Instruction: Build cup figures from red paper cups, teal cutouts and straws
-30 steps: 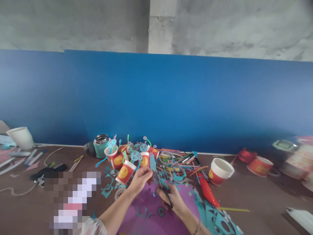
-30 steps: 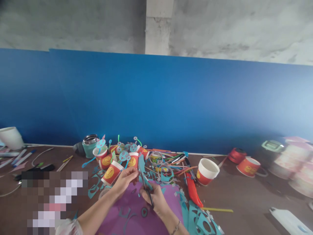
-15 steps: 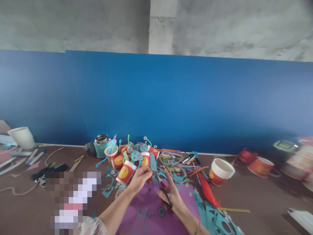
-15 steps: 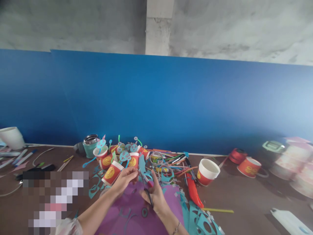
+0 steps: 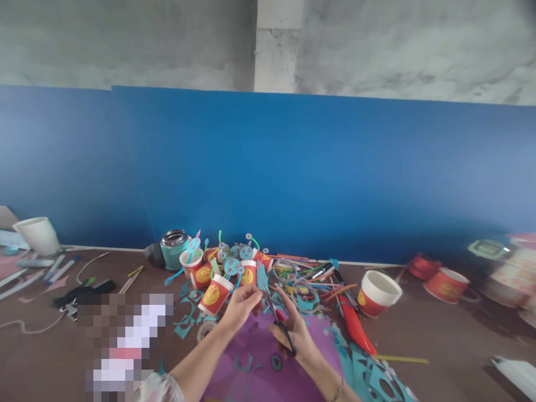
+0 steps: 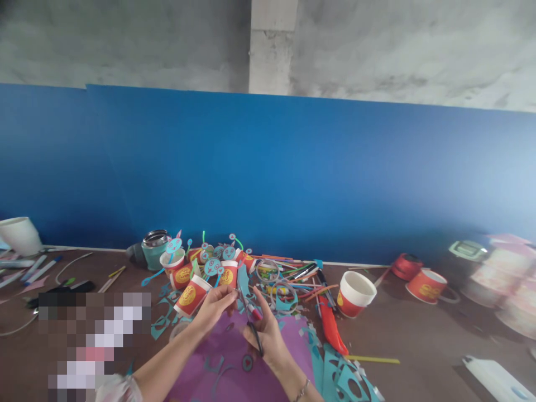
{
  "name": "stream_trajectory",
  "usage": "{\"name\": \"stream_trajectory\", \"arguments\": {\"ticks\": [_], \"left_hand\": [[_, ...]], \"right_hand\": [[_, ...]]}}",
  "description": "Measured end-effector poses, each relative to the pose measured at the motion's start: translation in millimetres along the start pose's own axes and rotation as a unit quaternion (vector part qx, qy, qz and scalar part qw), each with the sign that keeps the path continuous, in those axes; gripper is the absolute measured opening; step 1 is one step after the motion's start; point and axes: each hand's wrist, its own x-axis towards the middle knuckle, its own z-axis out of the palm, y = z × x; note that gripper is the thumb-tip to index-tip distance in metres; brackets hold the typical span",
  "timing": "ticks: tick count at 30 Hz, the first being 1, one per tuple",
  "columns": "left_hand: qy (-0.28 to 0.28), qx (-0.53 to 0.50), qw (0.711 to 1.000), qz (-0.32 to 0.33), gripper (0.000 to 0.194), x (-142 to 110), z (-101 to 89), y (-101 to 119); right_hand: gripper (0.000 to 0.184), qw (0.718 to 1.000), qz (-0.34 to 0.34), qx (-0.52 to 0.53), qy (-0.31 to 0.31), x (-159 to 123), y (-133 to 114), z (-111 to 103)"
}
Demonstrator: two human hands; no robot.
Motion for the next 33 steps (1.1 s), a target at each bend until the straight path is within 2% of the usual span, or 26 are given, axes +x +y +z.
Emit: {"name": "stream_trajectory", "arguments": {"ticks": [17, 25, 33], "left_hand": [[0.013, -0.022, 1.0, 0.009, 0.036, -0.9, 0.5, -0.7], [0.012, -0.016, 1.0, 0.012, 0.036, -1.1, 0.4, -0.1], [0.016, 0.026, 0.999, 0.016, 0.037, -1.2, -0.1, 1.8]], "right_hand": [[0.101, 1.0, -0.011, 0.005, 0.001, 0.2, 2.6, -0.5], [0.106, 1.0, -0.007, -0.002, -0.008, 0.1, 5.1, -1.8], [0.093, 1.0, -0.004, -0.022, -0.009, 1.2, 7.9, -3.5]]}}
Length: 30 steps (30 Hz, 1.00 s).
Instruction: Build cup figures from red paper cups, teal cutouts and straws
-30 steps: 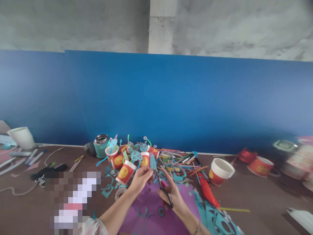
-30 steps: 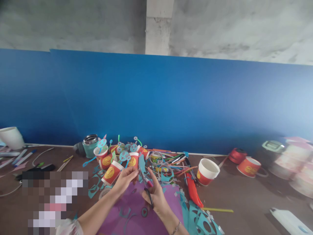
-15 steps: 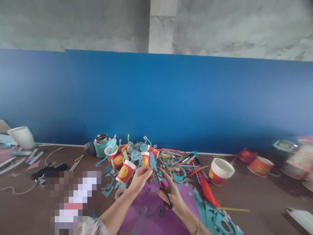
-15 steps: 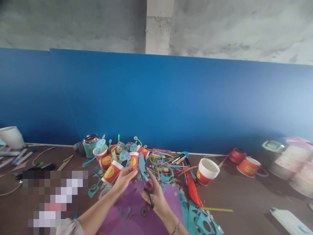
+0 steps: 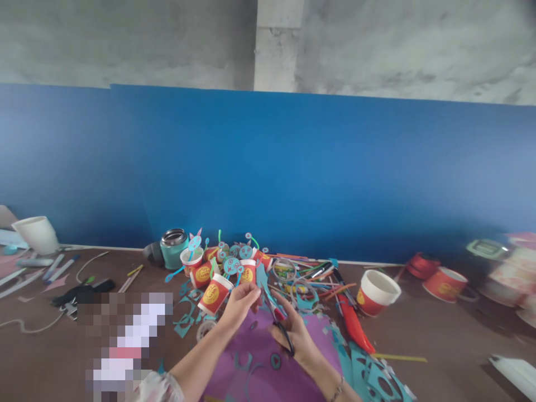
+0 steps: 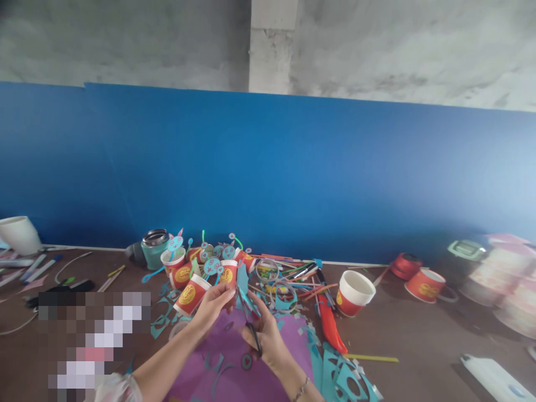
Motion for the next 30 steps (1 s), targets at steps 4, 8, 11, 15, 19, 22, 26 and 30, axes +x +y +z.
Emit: {"name": "stream_trajectory", "arguments": {"ticks": [4, 8, 11, 15, 19, 22, 26, 30], "left_hand": [[0.01, 0.05, 0.999, -0.004, 0.036, 2, -2.2, 2], [0.009, 0.148, 0.989, -0.028, 0.029, -1, -2.3, 5], [-0.007, 0.254, 0.966, -0.039, 0.018, -9, -0.9, 6], [-0.032, 0.391, 0.92, -0.025, 0.012, -21, -0.5, 8], [-0.047, 0.485, 0.873, -0.015, 0.014, -29, -3.5, 7], [-0.05, 0.534, 0.844, -0.012, 0.019, -34, -5.6, 7], [-0.041, 0.58, 0.814, -0.003, 0.039, -38, -6.2, 8], [-0.06, 0.606, 0.793, 0.021, 0.033, -32, -4.9, 7]], "right_hand": [[0.075, 0.998, 0.029, -0.028, 0.049, 2, -3, 1], [0.06, 0.988, 0.036, -0.077, 0.128, 7, -13, -1], [0.048, 0.974, 0.036, -0.161, 0.155, 7, -24, -8], [0.033, 0.935, 0.045, -0.301, 0.181, 1, -38, -21], [0.023, 0.903, 0.056, -0.39, 0.172, -5, -46, -26], [0.019, 0.878, 0.036, -0.444, 0.173, -7, -45, -25], [0.019, 0.844, 0.015, -0.5, 0.194, -7, -37, -23], [0.016, 0.838, 0.017, -0.506, 0.203, -8, -29, -25]]}}
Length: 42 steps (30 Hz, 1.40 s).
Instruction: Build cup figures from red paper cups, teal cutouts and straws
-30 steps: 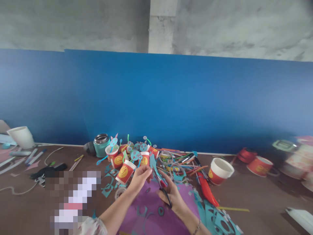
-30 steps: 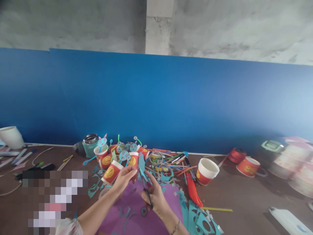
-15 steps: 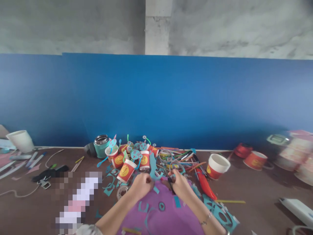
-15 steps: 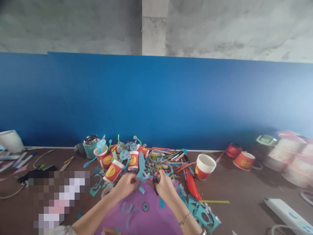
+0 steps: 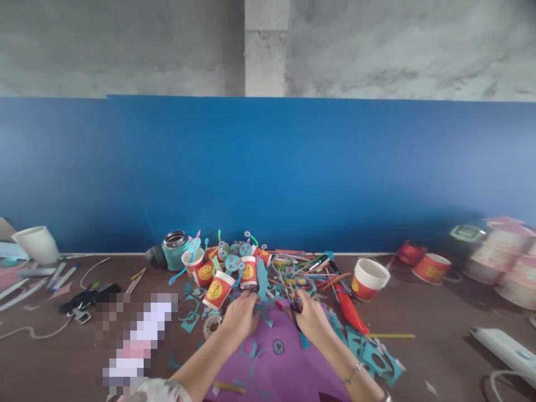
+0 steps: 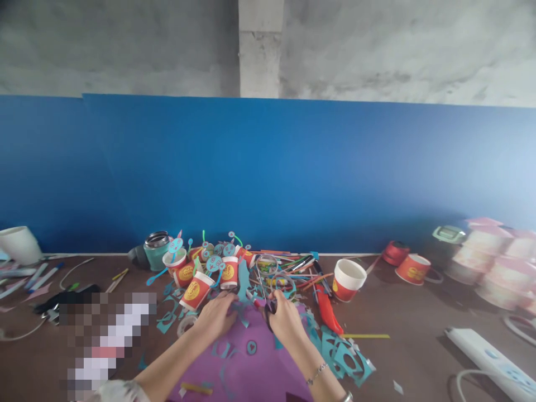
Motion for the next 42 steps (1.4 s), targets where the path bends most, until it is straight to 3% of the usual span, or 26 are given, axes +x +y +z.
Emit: {"name": "stream_trajectory", "arguments": {"ticks": [4, 9, 12, 17, 21, 24, 25, 29, 31, 33, 37, 39, 41, 42], "left_hand": [[0.008, 0.024, 1.0, 0.019, 0.017, 9, -1.3, 3], [0.035, 0.062, 0.997, 0.013, 0.025, 14, 0.4, 13], [0.017, 0.087, 0.996, 0.021, 0.031, 12, 8.7, 21], [-0.003, 0.092, 0.994, 0.054, 0.024, 4, 7.5, 28], [0.086, 0.083, 0.992, 0.038, 0.035, -2, -22.8, 13], [0.233, 0.099, 0.965, -0.062, 0.04, -3, -41.2, -9], [0.252, 0.106, 0.956, -0.103, 0.047, -3, -43.6, -16], [0.187, 0.087, 0.96, -0.191, 0.062, -1, -39.0, -34], [0.142, 0.073, 0.968, -0.192, 0.063, 0, -35.2, -37], [0.139, 0.065, 0.971, -0.182, 0.064, 0, -34.1, -36], [0.226, 0.034, 0.962, -0.15, 0.067, -8, -37.6, -29], [0.268, -0.005, 0.956, -0.12, 0.068, -14, -36.4, -21], [0.314, -0.055, 0.945, -0.075, 0.069, -20, -28.9, -9], [0.334, -0.081, 0.937, -0.053, 0.076, -23, -22.7, -1]], "right_hand": [[0.02, 0.999, 0.0, -0.027, 0.017, -3, 3, 0], [0.016, 0.993, 0.024, -0.117, 0.009, -8, -1, -9], [0.014, 0.986, 0.029, -0.165, -0.001, -9, -1, -13], [0.015, 0.988, 0.048, -0.14, -0.037, -6, 6, -7], [0.029, 0.992, 0.06, -0.109, -0.024, -3, 11, -1], [0.03, 0.994, 0.068, -0.077, -0.029, -1, 13, 0], [0.029, 0.995, 0.07, -0.068, -0.034, -1, 13, 0], [0.024, 0.996, 0.05, -0.063, -0.029, 0, 13, 1], [0.024, 0.997, 0.036, -0.069, -0.018, -1, 12, 2], [0.025, 0.997, 0.025, -0.075, -0.017, -3, 13, 3], [0.025, 0.997, 0.023, -0.063, -0.031, -5, 16, 3], [0.019, 0.999, 0.022, -0.038, -0.009, -4, 15, 1], [0.014, 0.999, 0.018, 0.027, 0.027, -2, 7, -2], [0.02, 0.996, 0.011, 0.085, 0.036, -1, 1, -3]]}}
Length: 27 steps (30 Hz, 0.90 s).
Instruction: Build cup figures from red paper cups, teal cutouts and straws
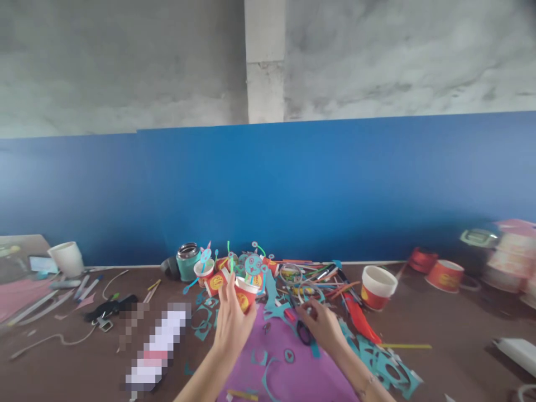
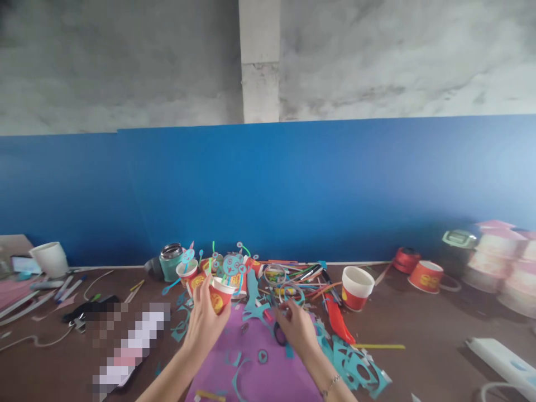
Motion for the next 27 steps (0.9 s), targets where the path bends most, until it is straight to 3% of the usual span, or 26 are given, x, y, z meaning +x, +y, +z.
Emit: {"name": "stream_trajectory", "arguments": {"ticks": [2, 4, 6, 8, 11, 14, 16, 19, 22, 24, 27], "left_hand": [[0.011, -0.053, 0.998, 0.016, 0.088, -15, 10.7, 13], [-0.017, -0.11, 0.994, 0.021, 0.095, -28, 20.9, 23], [-0.04, -0.181, 0.983, 0.003, 0.097, -35, 25.0, 29], [-0.066, -0.288, 0.954, -0.053, 0.095, -31, 21.1, 28], [-0.082, -0.425, 0.886, -0.167, 0.084, -15, 5.9, 15], [-0.146, -0.462, 0.856, -0.18, 0.076, -1, -5.2, -1], [-0.176, -0.477, 0.844, -0.168, 0.065, 2, -5.3, -12], [-0.186, -0.491, 0.827, -0.201, 0.049, 1, 0.1, -27], [-0.167, -0.493, 0.825, -0.219, 0.048, 3, 2.9, -42], [-0.15, -0.486, 0.833, -0.218, 0.049, 5, 2.3, -49], [-0.134, -0.441, 0.867, -0.19, 0.053, 6, 0.2, -51]], "right_hand": [[0.037, 0.984, -0.017, 0.174, -0.021, -1, -19, 3], [0.053, 0.939, -0.03, 0.332, -0.082, -3, -40, 7], [0.061, 0.901, -0.031, 0.419, -0.109, -6, -57, 11], [0.059, 0.888, -0.017, 0.441, -0.13, -9, -67, 13], [0.059, 0.883, -0.012, 0.421, -0.205, -15, -70, 15], [0.071, 0.886, -0.022, 0.364, -0.288, -20, -66, 24], [0.076, 0.893, -0.046, 0.325, -0.308, -23, -63, 34], [0.063, 0.912, -0.111, 0.289, -0.271, -22, -56, 43], [0.039, 0.971, -0.132, 0.157, -0.118, -15, -43, 40], [0.032, 0.988, -0.135, 0.056, -0.041, -9, -35, 35], [0.024, 0.987, -0.155, -0.002, -0.048, -4, -28, 37]]}}
